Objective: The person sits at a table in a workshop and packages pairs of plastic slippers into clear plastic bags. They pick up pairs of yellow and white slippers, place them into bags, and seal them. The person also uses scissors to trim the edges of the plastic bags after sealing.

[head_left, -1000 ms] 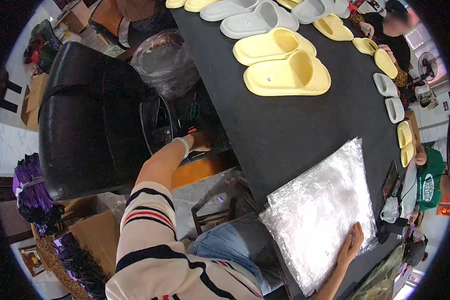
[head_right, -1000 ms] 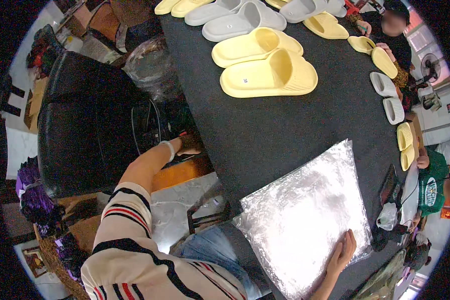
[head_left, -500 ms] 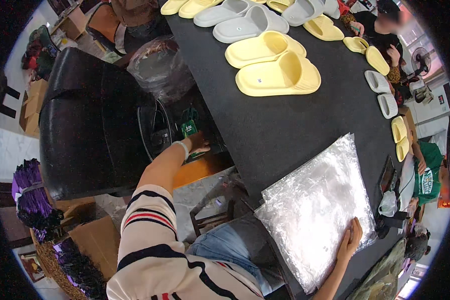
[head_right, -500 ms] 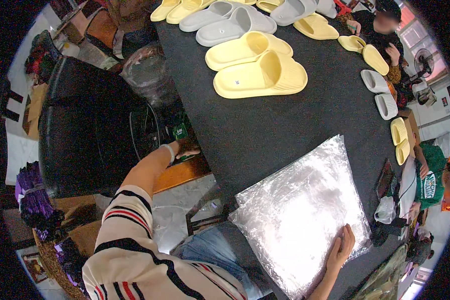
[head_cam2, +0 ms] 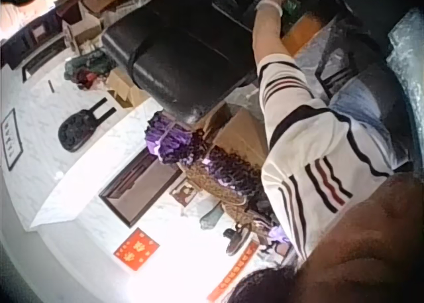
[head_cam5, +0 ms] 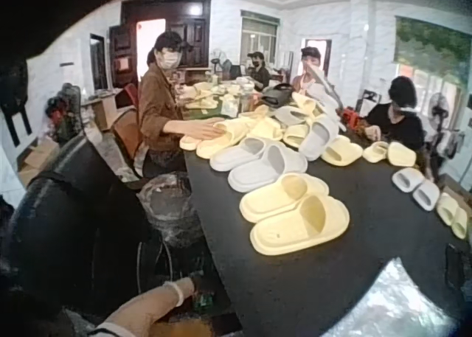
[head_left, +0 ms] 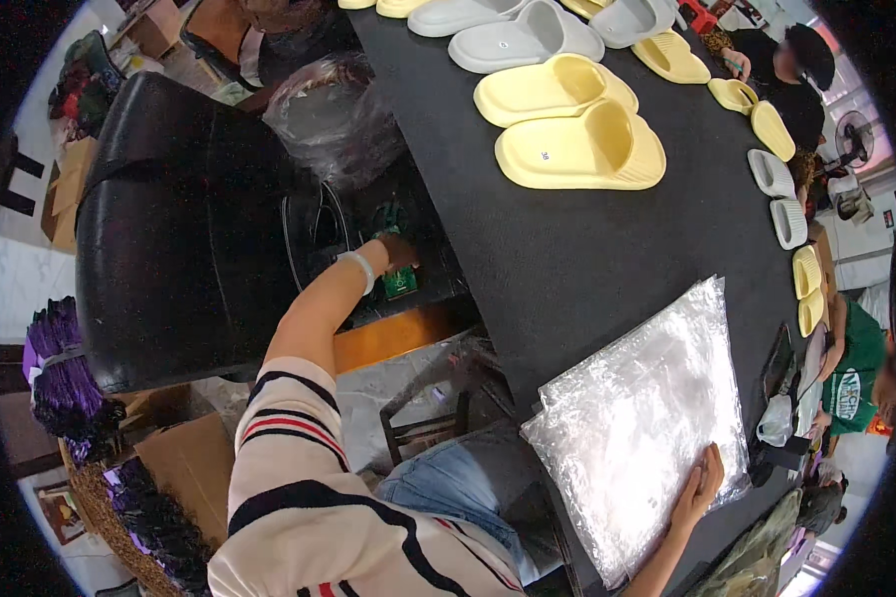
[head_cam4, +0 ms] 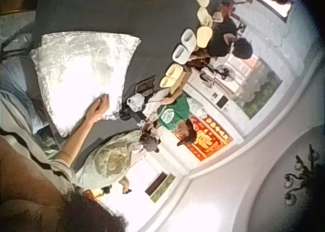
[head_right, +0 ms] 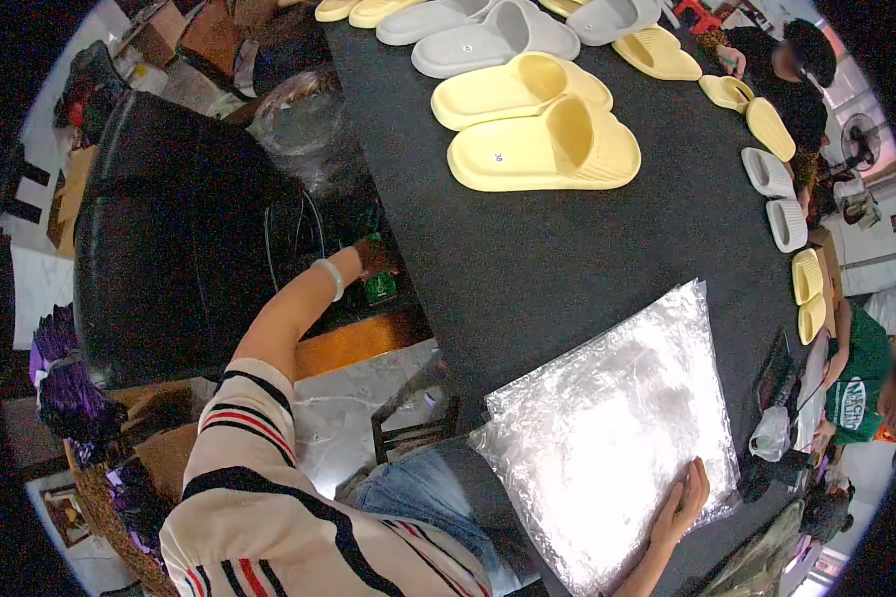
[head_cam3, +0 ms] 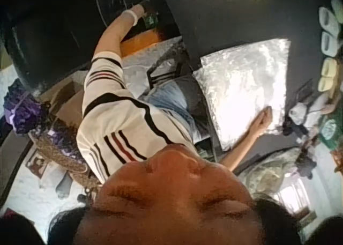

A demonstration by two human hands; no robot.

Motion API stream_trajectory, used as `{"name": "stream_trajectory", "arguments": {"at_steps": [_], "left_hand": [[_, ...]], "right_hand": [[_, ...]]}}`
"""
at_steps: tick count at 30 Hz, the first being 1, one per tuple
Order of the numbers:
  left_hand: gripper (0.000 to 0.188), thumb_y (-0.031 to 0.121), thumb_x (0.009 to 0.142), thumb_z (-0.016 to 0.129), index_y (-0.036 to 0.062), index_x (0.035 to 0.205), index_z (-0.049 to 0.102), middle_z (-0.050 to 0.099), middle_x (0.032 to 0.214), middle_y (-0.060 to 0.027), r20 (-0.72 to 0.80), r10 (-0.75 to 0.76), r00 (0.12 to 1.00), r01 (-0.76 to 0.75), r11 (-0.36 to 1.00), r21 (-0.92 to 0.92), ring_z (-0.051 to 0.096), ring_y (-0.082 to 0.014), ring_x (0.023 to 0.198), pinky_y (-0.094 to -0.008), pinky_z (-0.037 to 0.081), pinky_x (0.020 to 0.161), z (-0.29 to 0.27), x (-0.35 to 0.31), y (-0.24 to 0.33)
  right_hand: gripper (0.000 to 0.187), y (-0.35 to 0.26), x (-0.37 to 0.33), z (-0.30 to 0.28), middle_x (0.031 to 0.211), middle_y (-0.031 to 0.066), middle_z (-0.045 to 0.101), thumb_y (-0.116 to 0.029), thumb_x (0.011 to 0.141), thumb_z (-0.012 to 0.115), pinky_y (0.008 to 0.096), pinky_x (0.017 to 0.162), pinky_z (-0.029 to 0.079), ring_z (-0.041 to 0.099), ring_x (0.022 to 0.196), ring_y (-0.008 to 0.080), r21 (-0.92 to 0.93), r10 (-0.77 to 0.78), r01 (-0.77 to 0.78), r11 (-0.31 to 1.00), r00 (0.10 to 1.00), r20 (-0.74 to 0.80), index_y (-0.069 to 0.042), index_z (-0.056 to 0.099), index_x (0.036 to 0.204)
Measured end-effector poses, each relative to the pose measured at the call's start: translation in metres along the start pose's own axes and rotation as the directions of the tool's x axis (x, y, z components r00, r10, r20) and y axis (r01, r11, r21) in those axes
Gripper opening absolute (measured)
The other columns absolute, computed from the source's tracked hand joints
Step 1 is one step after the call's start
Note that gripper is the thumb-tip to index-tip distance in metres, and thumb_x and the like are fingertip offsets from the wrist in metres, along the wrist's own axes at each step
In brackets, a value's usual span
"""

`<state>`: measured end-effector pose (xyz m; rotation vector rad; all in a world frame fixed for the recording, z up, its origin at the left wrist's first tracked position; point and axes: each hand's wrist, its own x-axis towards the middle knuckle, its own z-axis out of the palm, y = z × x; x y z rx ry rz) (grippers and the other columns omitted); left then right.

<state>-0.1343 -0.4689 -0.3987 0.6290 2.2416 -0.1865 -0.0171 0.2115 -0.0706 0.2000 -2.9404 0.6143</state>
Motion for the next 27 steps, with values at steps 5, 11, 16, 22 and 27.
{"name": "stream_trajectory", "arguments": {"at_steps": [5,11,16,22,27], "left_hand": [[0.074,0.022,0.073,0.080,0.0201,0.140,0.046,0.057,0.130,-0.0096,-0.030,-0.001,1.000,-0.002,0.996,-0.086,0.054,-0.0334,0.120,-0.0473,0.049,0.095,-0.002,0.007,0.008],[0.053,0.025,0.073,0.080,0.0131,0.120,0.060,0.065,0.114,-0.0117,-0.136,0.058,0.989,-0.070,0.994,-0.086,0.059,-0.0353,0.111,-0.0491,0.050,0.089,-0.011,0.000,0.015],[0.033,0.029,0.083,0.068,0.0112,0.111,0.064,0.067,0.107,-0.0123,-0.127,-0.007,0.992,-0.011,0.990,-0.142,0.062,-0.0353,0.105,-0.0489,0.050,0.085,-0.021,-0.001,0.021],[0.030,0.030,0.095,0.049,0.0133,0.113,0.066,0.068,0.107,-0.0125,-0.345,-0.194,0.918,0.058,0.928,-0.369,0.063,-0.0358,0.102,-0.0457,0.050,0.085,-0.033,-0.014,0.027],[0.027,0.025,0.095,0.050,0.0091,0.106,0.068,0.069,0.102,-0.0131,-0.720,-0.387,0.576,-0.167,0.806,-0.568,0.066,-0.0317,0.093,-0.0407,0.051,0.083,-0.001,0.003,-0.035]], "right_hand": [[0.035,-0.001,0.001,0.002,0.139,0.0151,0.047,-0.012,0.099,0.046,0.0434,0.104,0.040,0.043,0.129,0.0304,0.018,-0.043,0.043,0.999,0.999,-0.008,-0.004,0.052,0.133],[0.035,-0.001,0.001,0.000,0.139,0.0158,0.047,-0.012,0.099,0.045,0.0440,0.104,0.040,0.043,0.129,0.0311,-0.004,-0.041,0.041,0.999,0.999,-0.004,-0.004,0.052,0.133],[0.036,0.005,0.001,0.000,0.139,0.0168,0.047,-0.013,0.098,0.046,0.0444,0.104,0.039,0.044,0.128,0.0322,-0.011,-0.074,0.074,0.997,0.997,-0.010,-0.002,0.052,0.132],[0.036,0.002,0.000,0.000,0.137,0.0183,0.049,-0.010,0.097,0.046,0.0436,0.105,0.037,0.045,0.127,0.0327,-0.046,-0.074,0.074,0.996,0.997,-0.008,0.000,0.052,0.131],[0.036,0.007,0.007,0.000,0.137,0.0180,0.050,-0.010,0.096,0.046,0.0430,0.106,0.036,0.046,0.126,0.0326,-0.029,-0.110,0.109,0.994,0.994,-0.017,0.000,0.053,0.130]]}}
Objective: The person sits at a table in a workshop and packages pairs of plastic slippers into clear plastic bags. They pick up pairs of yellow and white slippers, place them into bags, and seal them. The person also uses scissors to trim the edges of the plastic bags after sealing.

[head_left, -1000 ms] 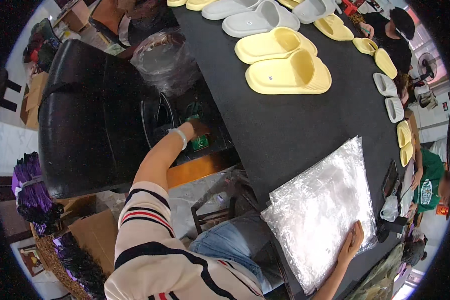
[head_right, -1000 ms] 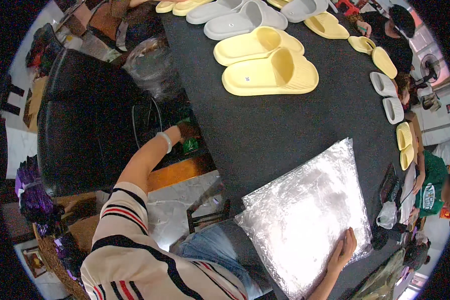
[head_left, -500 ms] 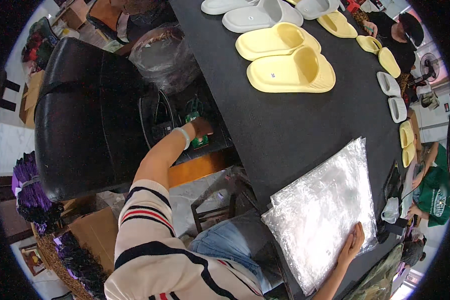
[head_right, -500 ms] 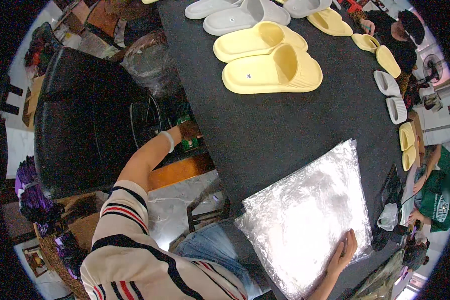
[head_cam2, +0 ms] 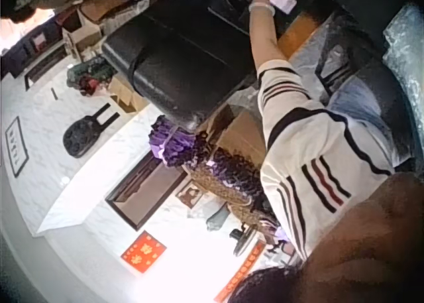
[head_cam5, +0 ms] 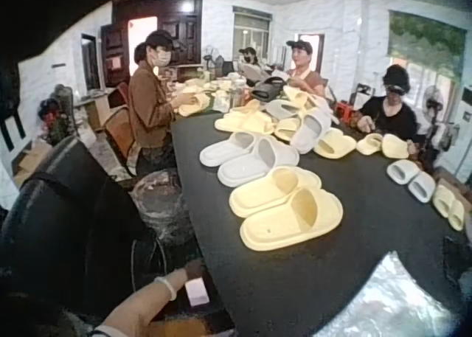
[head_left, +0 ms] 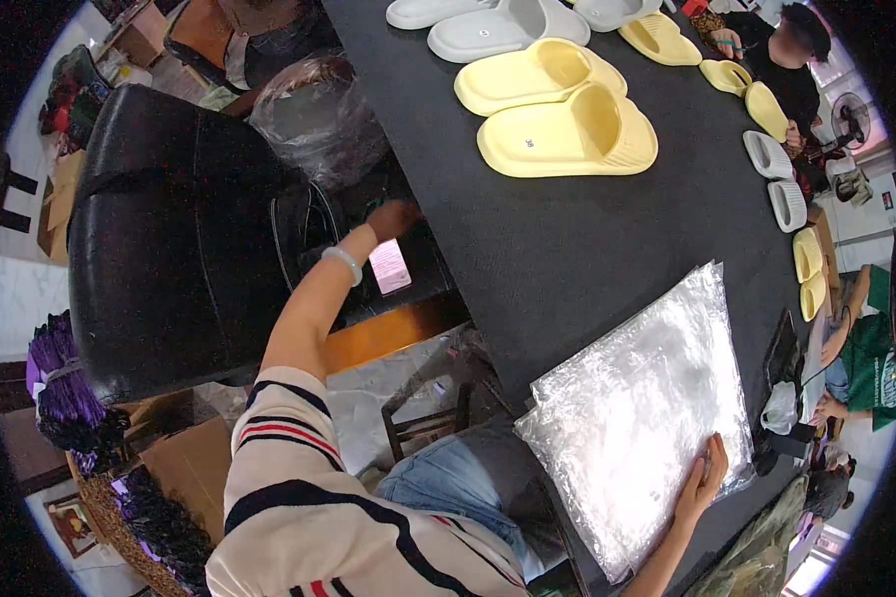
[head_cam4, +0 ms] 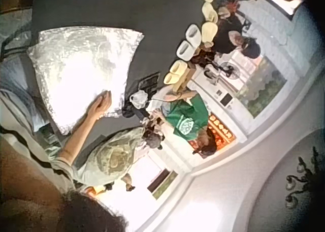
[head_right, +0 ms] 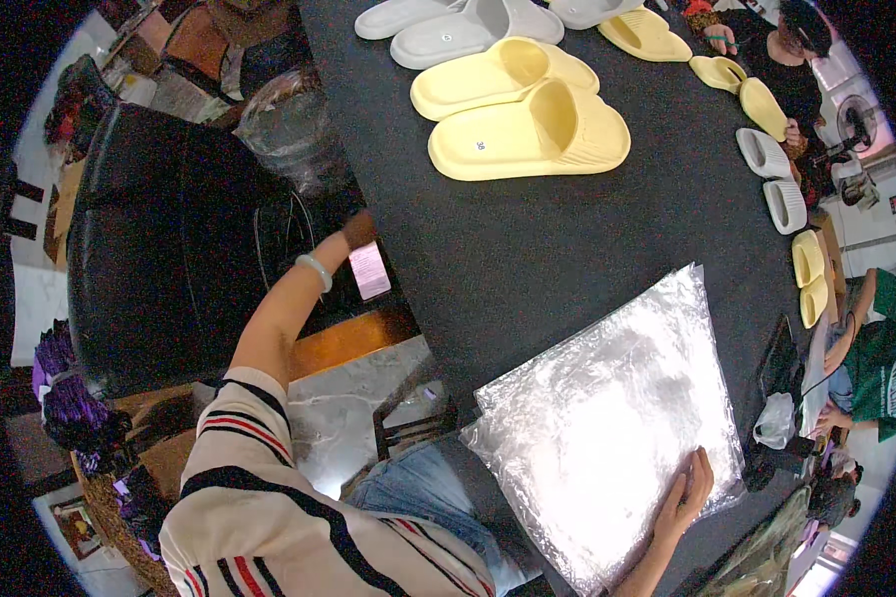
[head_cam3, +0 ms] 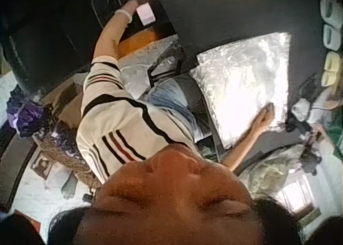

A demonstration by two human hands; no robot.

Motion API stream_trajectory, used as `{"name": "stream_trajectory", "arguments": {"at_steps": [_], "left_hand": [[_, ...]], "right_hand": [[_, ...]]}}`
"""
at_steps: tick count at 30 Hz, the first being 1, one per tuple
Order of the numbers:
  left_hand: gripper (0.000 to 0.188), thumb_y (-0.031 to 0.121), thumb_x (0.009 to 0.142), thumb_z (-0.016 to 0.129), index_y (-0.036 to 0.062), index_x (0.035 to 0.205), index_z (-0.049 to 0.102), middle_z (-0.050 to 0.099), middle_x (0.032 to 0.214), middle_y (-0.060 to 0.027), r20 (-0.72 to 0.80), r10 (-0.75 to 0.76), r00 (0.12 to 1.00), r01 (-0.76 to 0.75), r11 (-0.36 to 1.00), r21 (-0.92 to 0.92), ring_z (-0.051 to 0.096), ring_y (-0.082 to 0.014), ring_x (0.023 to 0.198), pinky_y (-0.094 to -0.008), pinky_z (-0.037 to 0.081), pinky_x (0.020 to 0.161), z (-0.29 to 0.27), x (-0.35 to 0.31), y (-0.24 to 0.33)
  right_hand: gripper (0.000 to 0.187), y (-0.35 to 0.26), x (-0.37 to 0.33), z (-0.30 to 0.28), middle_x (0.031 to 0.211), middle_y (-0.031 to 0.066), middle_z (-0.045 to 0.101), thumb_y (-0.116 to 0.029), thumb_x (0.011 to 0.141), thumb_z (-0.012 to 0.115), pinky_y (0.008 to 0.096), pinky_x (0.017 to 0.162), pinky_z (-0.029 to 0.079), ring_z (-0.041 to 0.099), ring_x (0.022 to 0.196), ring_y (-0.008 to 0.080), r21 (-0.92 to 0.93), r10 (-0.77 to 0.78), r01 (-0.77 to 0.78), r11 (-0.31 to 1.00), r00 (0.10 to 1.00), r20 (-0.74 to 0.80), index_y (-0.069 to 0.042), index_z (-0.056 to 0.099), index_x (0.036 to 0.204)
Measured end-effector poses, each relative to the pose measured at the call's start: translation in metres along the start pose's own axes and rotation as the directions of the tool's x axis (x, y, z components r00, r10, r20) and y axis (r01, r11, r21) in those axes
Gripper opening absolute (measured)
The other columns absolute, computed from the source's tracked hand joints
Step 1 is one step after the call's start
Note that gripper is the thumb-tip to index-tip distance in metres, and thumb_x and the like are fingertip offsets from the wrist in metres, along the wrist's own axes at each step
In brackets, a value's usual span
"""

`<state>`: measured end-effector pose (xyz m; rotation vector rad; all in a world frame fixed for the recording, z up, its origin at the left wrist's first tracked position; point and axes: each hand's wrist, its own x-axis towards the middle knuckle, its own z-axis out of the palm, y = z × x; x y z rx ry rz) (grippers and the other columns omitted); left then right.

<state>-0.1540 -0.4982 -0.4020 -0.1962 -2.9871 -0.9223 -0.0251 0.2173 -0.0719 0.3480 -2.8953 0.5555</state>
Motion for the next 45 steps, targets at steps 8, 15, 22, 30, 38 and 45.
{"name": "stream_trajectory", "arguments": {"at_steps": [8,15,22,30,38,45], "left_hand": [[0.030,0.028,0.099,0.052,0.0007,0.097,0.065,0.068,0.088,-0.0094,-0.307,-0.652,0.694,0.112,0.518,-0.848,0.064,-0.0190,0.077,-0.0311,0.049,0.067,-0.096,0.026,0.055],[0.027,0.026,0.099,0.050,0.0030,0.095,0.063,0.063,0.087,-0.0044,-0.500,-0.787,0.363,-0.367,0.372,-0.852,0.056,-0.0124,0.069,-0.0271,0.045,0.063,-0.164,0.018,0.120],[0.010,0.008,0.096,0.050,0.0027,0.098,0.059,0.058,0.102,-0.0050,-0.855,-0.100,0.509,-0.580,0.694,-0.426,0.053,-0.0114,0.086,-0.0268,0.043,0.081,-0.229,0.029,0.286],[0.040,0.000,0.083,0.063,0.0044,0.120,0.049,0.045,0.114,-0.0076,-0.558,0.578,0.595,-0.800,0.487,-0.349,0.049,-0.0154,0.097,-0.0298,0.042,0.085,-0.205,0.053,0.502],[0.063,0.020,0.076,0.076,0.0073,0.129,0.046,0.040,0.124,-0.0142,-0.201,0.838,0.508,-0.763,0.329,-0.557,0.038,-0.0279,0.121,-0.0399,0.038,0.099,-0.072,0.031,0.678],[0.078,0.029,0.080,0.074,0.0090,0.144,0.035,0.030,0.147,-0.0185,-0.200,0.932,0.301,-0.835,0.157,-0.527,0.025,-0.0371,0.137,-0.0475,0.023,0.112,0.053,0.034,0.677]], "right_hand": [[0.036,-0.001,-0.009,0.001,0.137,0.0180,0.050,-0.008,0.096,0.046,0.0432,0.106,0.036,0.046,0.126,0.0329,0.008,0.032,-0.032,0.999,0.999,-0.009,0.000,0.053,0.130],[0.036,-0.005,-0.004,0.002,0.136,0.0177,0.051,-0.005,0.094,0.048,0.0422,0.107,0.035,0.046,0.126,0.0325,0.053,0.031,-0.030,0.998,0.999,-0.019,0.000,0.053,0.129],[0.033,-0.015,-0.005,-0.003,0.133,0.0175,0.052,-0.006,0.095,0.047,0.0418,0.105,0.037,0.046,0.126,0.0320,0.064,0.033,-0.031,0.997,0.999,-0.027,0.000,0.055,0.127],[0.037,-0.017,-0.003,-0.008,0.132,0.0216,0.051,-0.003,0.088,0.057,0.0427,0.098,0.042,0.051,0.118,0.0382,0.075,-0.044,0.052,0.996,0.994,-0.101,-0.004,0.056,0.125],[0.054,-0.009,-0.020,-0.023,0.132,0.0189,0.051,-0.009,0.080,0.068,0.0441,0.103,0.037,0.048,0.122,0.0363,0.206,-0.092,0.171,0.963,0.934,-0.345,-0.005,0.051,0.131],[0.078,0.006,-0.025,-0.014,0.146,0.0228,0.030,-0.018,0.074,0.066,0.0510,0.110,0.028,0.031,0.135,0.0413,0.358,-0.211,0.412,0.838,0.850,-0.483,-0.010,0.035,0.145]]}}
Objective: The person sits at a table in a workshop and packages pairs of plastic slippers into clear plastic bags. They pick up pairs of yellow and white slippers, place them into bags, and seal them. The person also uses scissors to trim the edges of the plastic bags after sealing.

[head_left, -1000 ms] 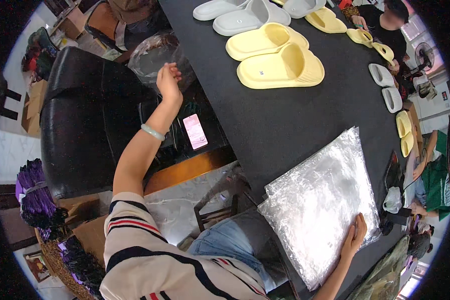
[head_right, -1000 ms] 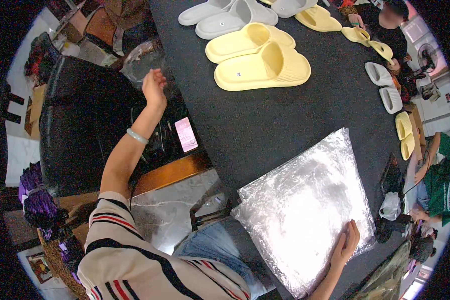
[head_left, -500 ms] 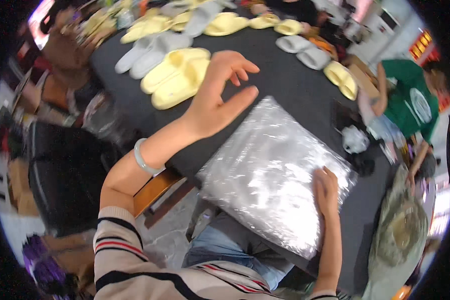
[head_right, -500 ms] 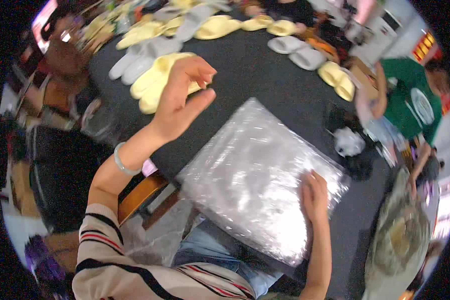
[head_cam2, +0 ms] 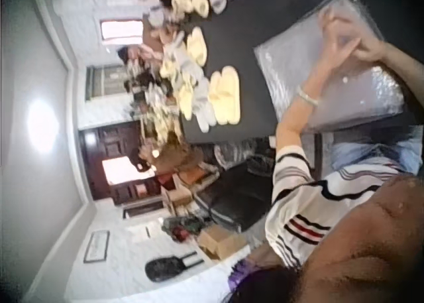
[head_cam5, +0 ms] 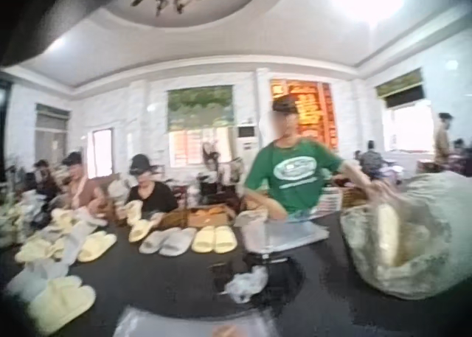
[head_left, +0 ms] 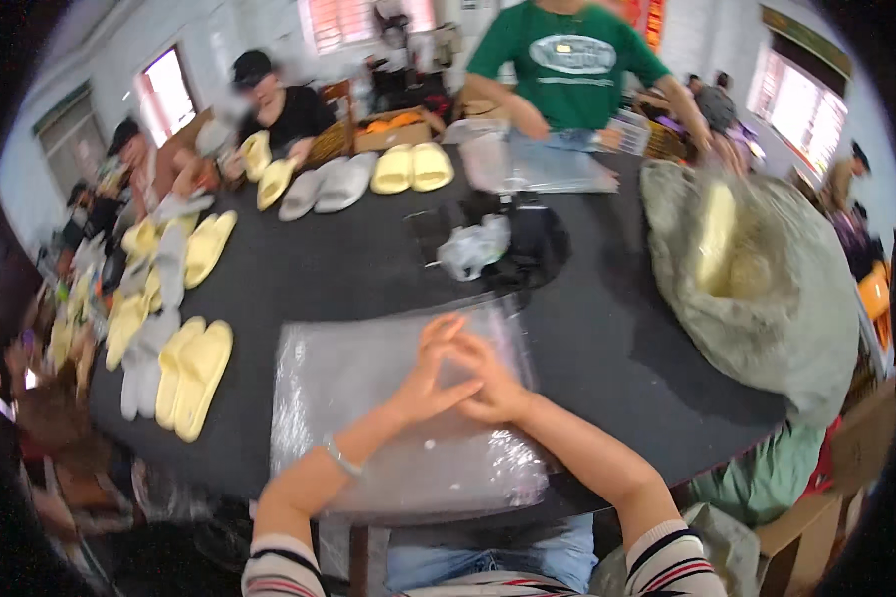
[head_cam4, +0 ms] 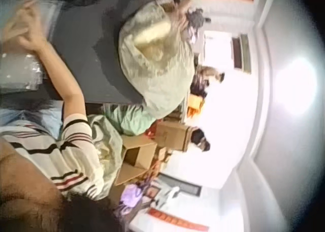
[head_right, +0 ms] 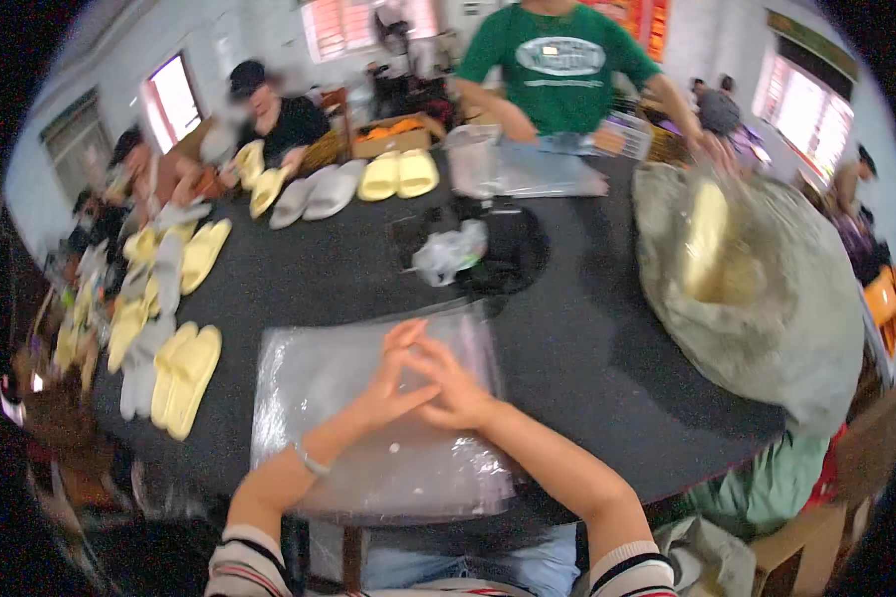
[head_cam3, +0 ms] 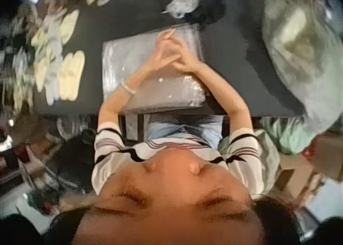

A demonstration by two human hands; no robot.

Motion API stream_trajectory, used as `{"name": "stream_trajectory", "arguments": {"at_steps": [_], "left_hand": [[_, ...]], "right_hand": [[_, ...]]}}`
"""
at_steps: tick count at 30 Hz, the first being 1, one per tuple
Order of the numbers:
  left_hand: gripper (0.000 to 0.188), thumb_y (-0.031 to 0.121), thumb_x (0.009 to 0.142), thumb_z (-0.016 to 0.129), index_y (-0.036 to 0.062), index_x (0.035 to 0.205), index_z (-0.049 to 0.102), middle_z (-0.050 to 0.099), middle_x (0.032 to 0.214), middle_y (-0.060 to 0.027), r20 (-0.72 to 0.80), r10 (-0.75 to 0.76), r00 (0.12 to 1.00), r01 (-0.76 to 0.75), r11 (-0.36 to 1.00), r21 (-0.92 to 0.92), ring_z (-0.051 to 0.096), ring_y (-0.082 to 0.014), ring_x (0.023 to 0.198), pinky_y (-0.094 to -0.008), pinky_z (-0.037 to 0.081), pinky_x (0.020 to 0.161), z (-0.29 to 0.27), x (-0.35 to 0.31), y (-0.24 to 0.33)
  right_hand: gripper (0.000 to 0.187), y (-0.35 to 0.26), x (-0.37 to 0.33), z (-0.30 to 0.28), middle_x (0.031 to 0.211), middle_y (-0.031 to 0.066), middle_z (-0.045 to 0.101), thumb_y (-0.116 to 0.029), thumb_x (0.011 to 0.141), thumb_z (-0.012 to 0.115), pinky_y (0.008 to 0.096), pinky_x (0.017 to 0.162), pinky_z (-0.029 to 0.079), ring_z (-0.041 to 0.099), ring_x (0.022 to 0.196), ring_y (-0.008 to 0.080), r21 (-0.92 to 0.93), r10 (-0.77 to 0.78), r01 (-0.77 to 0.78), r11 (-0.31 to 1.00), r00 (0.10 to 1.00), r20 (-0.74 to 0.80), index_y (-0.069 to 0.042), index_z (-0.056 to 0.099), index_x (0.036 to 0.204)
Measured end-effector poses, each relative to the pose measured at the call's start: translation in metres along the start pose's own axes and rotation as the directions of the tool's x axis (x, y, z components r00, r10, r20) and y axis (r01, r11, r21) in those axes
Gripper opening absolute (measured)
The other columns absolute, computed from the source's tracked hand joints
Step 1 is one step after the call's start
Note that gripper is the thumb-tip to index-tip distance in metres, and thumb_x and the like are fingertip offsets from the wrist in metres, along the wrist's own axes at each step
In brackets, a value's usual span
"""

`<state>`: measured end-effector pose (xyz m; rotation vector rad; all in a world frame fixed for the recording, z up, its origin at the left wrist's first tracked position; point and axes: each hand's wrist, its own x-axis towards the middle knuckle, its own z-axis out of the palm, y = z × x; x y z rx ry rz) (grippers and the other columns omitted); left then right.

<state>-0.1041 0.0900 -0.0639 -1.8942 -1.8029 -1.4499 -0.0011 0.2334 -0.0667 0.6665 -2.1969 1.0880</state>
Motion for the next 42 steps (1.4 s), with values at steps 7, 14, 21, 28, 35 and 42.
{"name": "stream_trajectory", "arguments": {"at_steps": [7,14,21,28,35,42], "left_hand": [[0.078,0.024,0.090,0.064,0.0052,0.151,0.019,0.025,0.152,-0.0150,0.397,-0.373,0.839,0.520,0.763,-0.384,0.027,-0.0301,0.139,-0.0445,0.023,0.114,-0.008,-0.025,-0.004],[0.078,0.015,0.092,0.060,0.0076,0.152,0.010,0.027,0.151,-0.0157,0.327,-0.431,0.841,0.541,0.684,-0.490,0.035,-0.0309,0.136,-0.0416,0.027,0.113,-0.004,-0.014,0.007],[0.060,0.016,0.087,0.066,0.0033,0.139,0.041,0.046,0.139,-0.0163,0.420,-0.367,0.830,0.447,0.888,-0.107,0.046,-0.0296,0.127,-0.0387,0.036,0.107,-0.011,-0.010,0.009],[0.043,0.020,0.086,0.067,0.0046,0.125,0.057,0.052,0.134,-0.0130,0.467,-0.231,0.854,0.274,0.961,-0.026,0.045,-0.0302,0.127,-0.0395,0.036,0.107,-0.006,-0.001,0.017],[0.038,0.018,0.085,0.068,0.0065,0.121,0.060,0.052,0.133,-0.0120,0.468,-0.253,0.847,0.283,0.959,0.007,0.046,-0.0301,0.126,-0.0397,0.036,0.107,-0.009,-0.005,0.022],[0.038,0.018,0.085,0.068,0.0060,0.120,0.061,0.052,0.133,-0.0126,0.474,-0.266,0.839,0.292,0.956,0.020,0.046,-0.0310,0.126,-0.0402,0.036,0.107,-0.011,-0.006,0.020]], "right_hand": [[0.071,-0.003,0.004,0.000,0.147,0.0228,0.035,-0.016,0.079,0.061,0.0492,0.110,0.030,0.037,0.130,0.0443,0.114,0.070,-0.092,0.989,0.980,0.185,-0.014,0.037,0.145],[0.063,-0.001,0.009,-0.040,0.146,0.0164,0.038,-0.002,0.080,0.062,0.0410,0.098,0.045,0.049,0.122,0.0320,0.085,0.260,-0.264,0.961,0.964,0.056,-0.013,0.042,0.140],[0.062,0.071,-0.011,-0.216,0.129,0.0117,0.048,-0.003,0.075,0.063,0.0360,0.088,0.046,0.054,0.108,0.0229,-0.205,0.132,-0.460,0.864,0.600,-0.789,-0.007,0.044,0.134],[0.068,0.025,-0.134,-0.418,0.148,0.0143,0.038,-0.030,0.084,0.065,0.0499,0.107,0.037,0.038,0.135,0.0304,-0.747,0.797,-0.294,-0.596,-0.104,-0.595,-0.013,0.037,0.143],[0.054,-0.059,-0.178,-0.497,0.138,0.0212,0.049,-0.038,0.080,0.065,0.0392,0.103,0.041,0.046,0.128,0.0347,-0.576,0.683,-0.614,-0.539,0.082,-0.726,-0.004,0.062,0.122],[0.074,-0.112,-0.235,-0.529,0.137,0.0228,0.050,-0.057,0.076,0.065,0.0407,0.106,0.036,0.047,0.128,0.0356,-0.354,0.506,-0.806,-0.474,0.079,-0.859,-0.006,0.058,0.129]]}}
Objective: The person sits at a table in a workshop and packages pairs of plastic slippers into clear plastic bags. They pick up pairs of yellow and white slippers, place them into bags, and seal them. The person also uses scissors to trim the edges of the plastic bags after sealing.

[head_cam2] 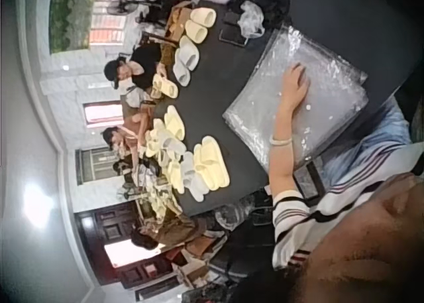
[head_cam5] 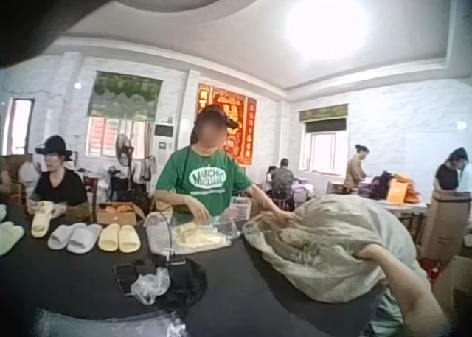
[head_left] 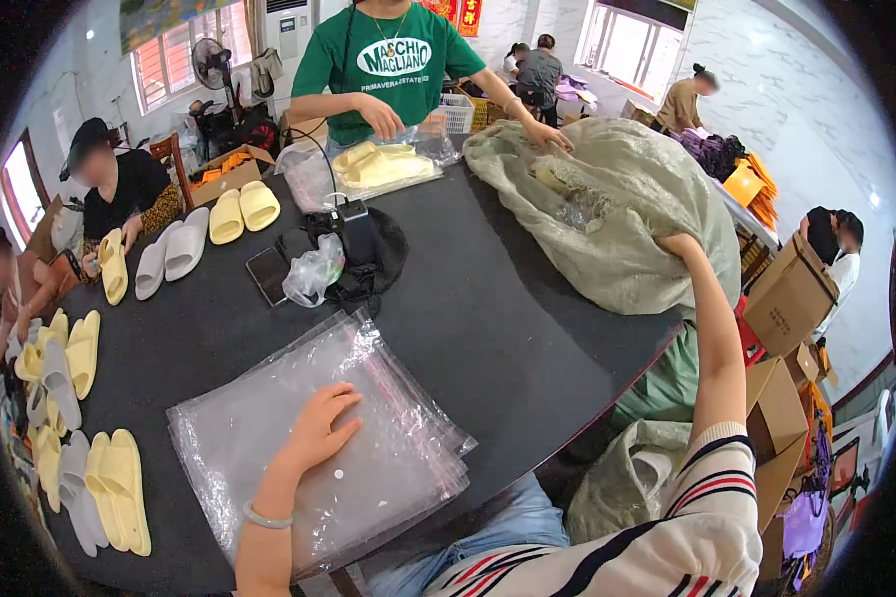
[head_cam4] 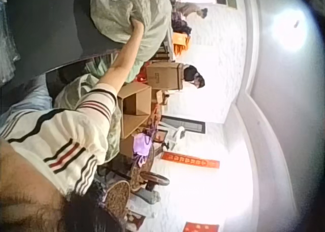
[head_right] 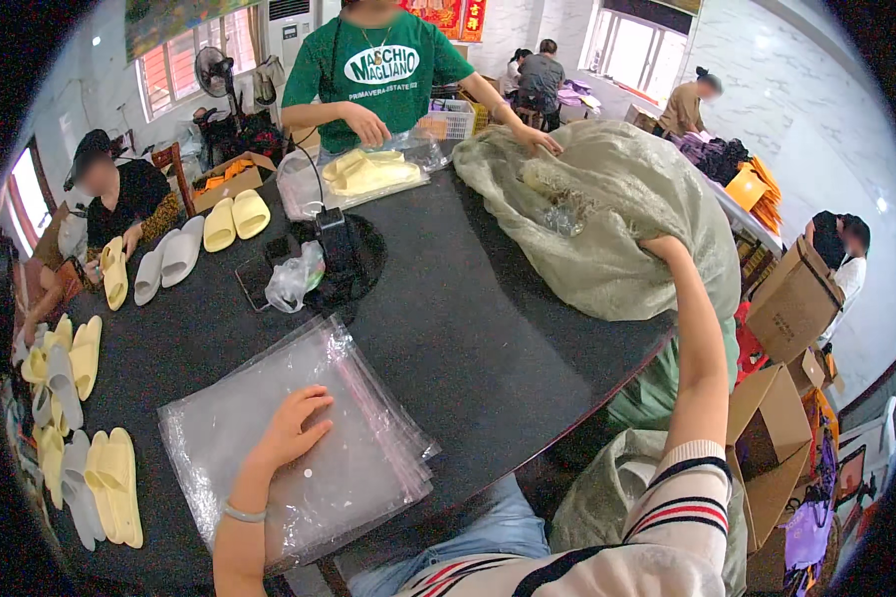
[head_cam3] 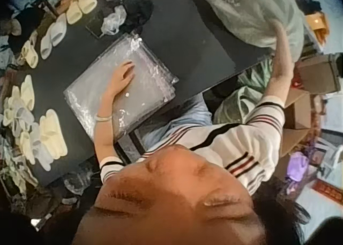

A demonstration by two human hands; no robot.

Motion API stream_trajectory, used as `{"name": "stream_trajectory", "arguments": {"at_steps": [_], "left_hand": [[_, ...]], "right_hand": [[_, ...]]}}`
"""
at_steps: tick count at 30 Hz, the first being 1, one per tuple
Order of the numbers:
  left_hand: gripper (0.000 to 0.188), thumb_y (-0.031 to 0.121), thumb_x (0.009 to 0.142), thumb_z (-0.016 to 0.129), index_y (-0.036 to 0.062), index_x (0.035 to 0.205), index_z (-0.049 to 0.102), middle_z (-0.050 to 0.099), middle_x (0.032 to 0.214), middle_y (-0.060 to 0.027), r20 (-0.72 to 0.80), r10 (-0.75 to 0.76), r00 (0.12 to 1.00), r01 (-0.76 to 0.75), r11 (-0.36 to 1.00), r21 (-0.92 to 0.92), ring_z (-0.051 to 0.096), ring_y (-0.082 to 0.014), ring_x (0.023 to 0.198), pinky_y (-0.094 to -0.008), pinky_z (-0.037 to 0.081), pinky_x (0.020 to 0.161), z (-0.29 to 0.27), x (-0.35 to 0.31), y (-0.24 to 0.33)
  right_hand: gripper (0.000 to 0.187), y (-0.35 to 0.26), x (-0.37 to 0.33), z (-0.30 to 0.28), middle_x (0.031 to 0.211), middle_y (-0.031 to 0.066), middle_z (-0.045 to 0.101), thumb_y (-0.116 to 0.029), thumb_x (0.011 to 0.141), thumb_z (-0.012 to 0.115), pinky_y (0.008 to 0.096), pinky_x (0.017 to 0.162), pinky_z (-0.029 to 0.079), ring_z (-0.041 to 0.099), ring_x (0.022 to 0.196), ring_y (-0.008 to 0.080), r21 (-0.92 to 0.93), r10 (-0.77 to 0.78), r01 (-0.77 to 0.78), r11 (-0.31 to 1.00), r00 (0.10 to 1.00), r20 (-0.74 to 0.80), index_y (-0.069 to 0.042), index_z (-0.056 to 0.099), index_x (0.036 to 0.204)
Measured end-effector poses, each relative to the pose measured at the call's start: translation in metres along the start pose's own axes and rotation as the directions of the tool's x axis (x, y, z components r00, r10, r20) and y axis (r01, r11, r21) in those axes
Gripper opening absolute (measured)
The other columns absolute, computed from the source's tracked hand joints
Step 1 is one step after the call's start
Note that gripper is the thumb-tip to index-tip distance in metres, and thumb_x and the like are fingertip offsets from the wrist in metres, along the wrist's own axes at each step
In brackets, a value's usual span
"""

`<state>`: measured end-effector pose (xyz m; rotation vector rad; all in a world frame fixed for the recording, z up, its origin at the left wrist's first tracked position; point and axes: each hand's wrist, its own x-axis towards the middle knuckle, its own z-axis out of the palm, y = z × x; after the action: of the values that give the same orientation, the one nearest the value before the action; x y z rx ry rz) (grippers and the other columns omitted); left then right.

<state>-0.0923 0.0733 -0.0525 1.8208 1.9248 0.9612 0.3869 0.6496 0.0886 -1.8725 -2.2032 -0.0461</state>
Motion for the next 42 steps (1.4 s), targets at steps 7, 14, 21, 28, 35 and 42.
{"name": "stream_trajectory", "arguments": {"at_steps": [7,14,21,28,35,42], "left_hand": [[0.036,0.019,0.085,0.068,0.0039,0.117,0.062,0.054,0.130,-0.0142,-0.034,0.062,0.997,-0.060,0.995,0.077,0.049,-0.0315,0.122,-0.0396,0.039,0.104,-0.001,0.001,0.002],[0.038,0.020,0.086,0.066,0.0058,0.121,0.061,0.052,0.134,-0.0130,-0.004,0.032,0.999,-0.032,0.999,0.030,0.046,-0.0311,0.125,-0.0400,0.036,0.106,-0.001,-0.001,-0.001],[0.037,0.024,0.092,0.062,0.0039,0.123,0.057,0.055,0.129,-0.0121,-0.084,-0.081,0.993,0.058,0.967,-0.250,0.051,-0.0270,0.121,-0.0363,0.039,0.103,0.003,0.001,-0.016],[0.042,0.032,0.102,0.045,0.0030,0.132,0.047,0.058,0.123,-0.0133,-0.050,-0.337,0.940,0.072,0.340,-0.938,0.058,-0.0196,0.109,-0.0336,0.047,0.096,-0.002,0.004,-0.036],[0.058,0.046,0.101,0.037,0.0009,0.136,0.043,0.053,0.132,-0.0168,-0.121,-0.252,0.960,-0.125,0.003,-0.992,0.055,-0.0247,0.118,-0.0394,0.044,0.101,-0.014,0.000,-0.023],[0.071,0.059,0.097,0.031,0.0002,0.133,0.047,0.058,0.126,-0.0205,-0.063,-0.264,0.963,-0.150,-0.325,-0.934,0.057,-0.0341,0.116,-0.0497,0.046,0.098,-0.042,-0.015,-0.035]], "right_hand": [[0.033,-0.046,-0.004,0.037,0.100,0.0183,0.069,-0.019,0.079,0.063,0.0382,0.085,0.050,0.065,0.095,0.0332,0.269,-0.341,0.366,0.891,0.930,-0.137,-0.003,0.065,0.107],[0.017,-0.202,-0.113,-0.037,0.091,0.0075,0.065,-0.009,0.080,0.060,0.0330,0.077,0.050,0.062,0.089,0.0188,0.550,-0.650,0.552,0.627,0.759,-0.021,-0.002,0.066,0.095],[0.017,-0.255,-0.146,-0.061,0.092,0.0005,0.057,0.001,0.079,0.061,0.0251,0.084,0.044,0.054,0.090,0.0085,0.894,-0.714,0.420,0.159,0.674,-0.189,-0.001,0.058,0.096],[0.020,-0.338,-0.233,-0.087,0.110,0.0059,0.052,0.011,0.081,0.054,0.0295,0.091,0.043,0.053,0.105,0.0141,0.818,-0.886,0.520,-0.246,0.222,-0.408,-0.002,0.059,0.095],[0.013,-0.415,-0.272,-0.086,0.108,0.0141,0.055,0.000,0.087,0.059,0.0462,0.105,0.039,0.053,0.114,0.0270,0.869,-0.849,-0.149,-0.472,-0.188,-0.493,-0.004,0.060,0.075],[0.027,-0.450,-0.266,-0.089,0.126,0.0168,0.056,0.008,0.082,0.061,0.0476,0.109,0.032,0.044,0.130,0.0323,0.850,-0.755,0.150,-0.505,-0.553,-0.351,-0.006,0.059,0.059]]}}
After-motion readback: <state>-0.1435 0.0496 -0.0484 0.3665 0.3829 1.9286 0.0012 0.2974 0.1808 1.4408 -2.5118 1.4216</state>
